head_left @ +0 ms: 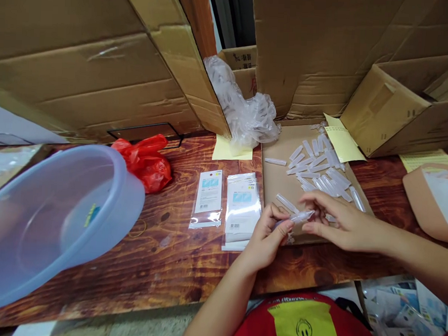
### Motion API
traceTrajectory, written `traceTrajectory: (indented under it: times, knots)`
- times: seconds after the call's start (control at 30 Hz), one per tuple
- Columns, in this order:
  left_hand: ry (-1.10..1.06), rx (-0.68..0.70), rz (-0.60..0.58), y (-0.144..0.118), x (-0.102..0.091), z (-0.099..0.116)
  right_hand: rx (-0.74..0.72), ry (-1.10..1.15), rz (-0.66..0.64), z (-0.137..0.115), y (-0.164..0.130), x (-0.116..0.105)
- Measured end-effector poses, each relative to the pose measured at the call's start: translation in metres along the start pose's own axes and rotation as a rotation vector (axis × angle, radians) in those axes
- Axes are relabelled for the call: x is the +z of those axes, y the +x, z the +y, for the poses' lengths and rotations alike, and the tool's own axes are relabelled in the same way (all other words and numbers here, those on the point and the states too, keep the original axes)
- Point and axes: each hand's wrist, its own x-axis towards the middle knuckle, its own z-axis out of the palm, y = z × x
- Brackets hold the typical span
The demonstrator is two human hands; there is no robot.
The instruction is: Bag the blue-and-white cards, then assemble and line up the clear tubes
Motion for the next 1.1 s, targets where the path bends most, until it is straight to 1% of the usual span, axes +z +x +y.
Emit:
traceTrajectory:
  times: [0.03, 0.07, 0.17, 0.23, 0.27, 0.3, 0.33, 0.4, 0.43, 0.47, 0.5, 0.53, 0.57, 0.6, 0.67, 0.7, 0.73, 0.77, 0.8, 0.83, 0.9, 0.93, 1.0, 1.07, 1.1]
  knots:
    - [-0.004, -0.005, -0.012, 0.000, 0.001, 0.000, -0.028, -0.029, 0.033, 0.001, -0.002, 0.001]
    - [0.004, -0.011, -0.018, 0.000, 0.002, 0.000, -0.026, -0.046, 0.048, 0.002, -0.004, 0.003]
    - [0.030, -0.041, -0.028, 0.001, 0.005, 0.001, 0.030, -0.045, 0.036, 0.005, -0.008, 0.005]
    - [0.101, -0.025, -0.029, 0.001, 0.005, 0.000, -0.005, -0.008, 0.047, 0.008, -0.009, 0.008]
    - [0.192, 0.015, -0.024, 0.000, 0.006, -0.001, -0.003, 0.035, 0.057, 0.009, -0.010, 0.011]
    - [0.319, 0.074, -0.024, -0.001, 0.006, -0.003, 0.038, 0.108, 0.055, 0.011, -0.010, 0.014]
    - [0.468, 0.141, -0.033, -0.003, 0.007, -0.004, 0.122, 0.212, 0.031, 0.014, -0.011, 0.018]
    - [0.744, 0.248, -0.097, -0.008, 0.011, -0.006, 0.346, 0.449, -0.063, 0.018, -0.015, 0.025]
    - [0.840, 0.273, -0.144, -0.010, 0.013, -0.005, 0.435, 0.541, -0.114, 0.020, -0.019, 0.026]
    - [0.909, 0.283, -0.186, -0.011, 0.016, -0.003, 0.485, 0.588, -0.151, 0.022, -0.023, 0.024]
    - [0.962, 0.292, -0.211, -0.011, 0.018, 0.001, 0.493, 0.570, -0.157, 0.025, -0.028, 0.021]
    - [1.007, 0.307, -0.210, -0.008, 0.020, 0.007, 0.463, 0.487, -0.124, 0.028, -0.034, 0.015]
    - [1.055, 0.333, -0.185, -0.001, 0.021, 0.015, 0.412, 0.352, -0.053, 0.032, -0.040, 0.007]
    - [1.110, 0.366, -0.142, 0.009, 0.021, 0.024, 0.358, 0.179, 0.044, 0.039, -0.046, -0.002]
    - [1.260, 0.422, -0.040, 0.042, 0.016, 0.043, 0.276, -0.194, 0.264, 0.057, -0.056, -0.020]
    - [1.354, 0.423, -0.023, 0.064, 0.011, 0.051, 0.260, -0.347, 0.342, 0.069, -0.060, -0.027]
    - [1.469, 0.412, -0.043, 0.088, 0.006, 0.059, 0.254, -0.462, 0.382, 0.082, -0.062, -0.032]
    - [1.609, 0.395, -0.078, 0.113, -0.001, 0.065, 0.251, -0.552, 0.386, 0.094, -0.064, -0.035]
    - [1.753, 0.368, -0.132, 0.138, -0.008, 0.070, 0.248, -0.628, 0.366, 0.105, -0.063, -0.037]
    - [1.868, 0.347, -0.161, 0.161, -0.015, 0.075, 0.251, -0.702, 0.339, 0.114, -0.061, -0.038]
    - [2.033, 0.264, -0.184, 0.201, -0.030, 0.082, 0.262, -0.870, 0.300, 0.122, -0.053, -0.041]
    - [2.081, 0.215, -0.176, 0.216, -0.038, 0.085, 0.260, -0.951, 0.303, 0.122, -0.047, -0.044]
    - [2.117, 0.151, -0.137, 0.236, -0.053, 0.093, 0.203, -1.053, 0.325, 0.116, -0.027, -0.055]
    - [2.128, 0.110, -0.074, 0.245, -0.068, 0.099, 0.098, -1.072, 0.326, 0.105, 0.002, -0.070]
    - [2.135, 0.084, -0.033, 0.247, -0.076, 0.101, 0.055, -1.059, 0.308, 0.100, 0.020, -0.078]
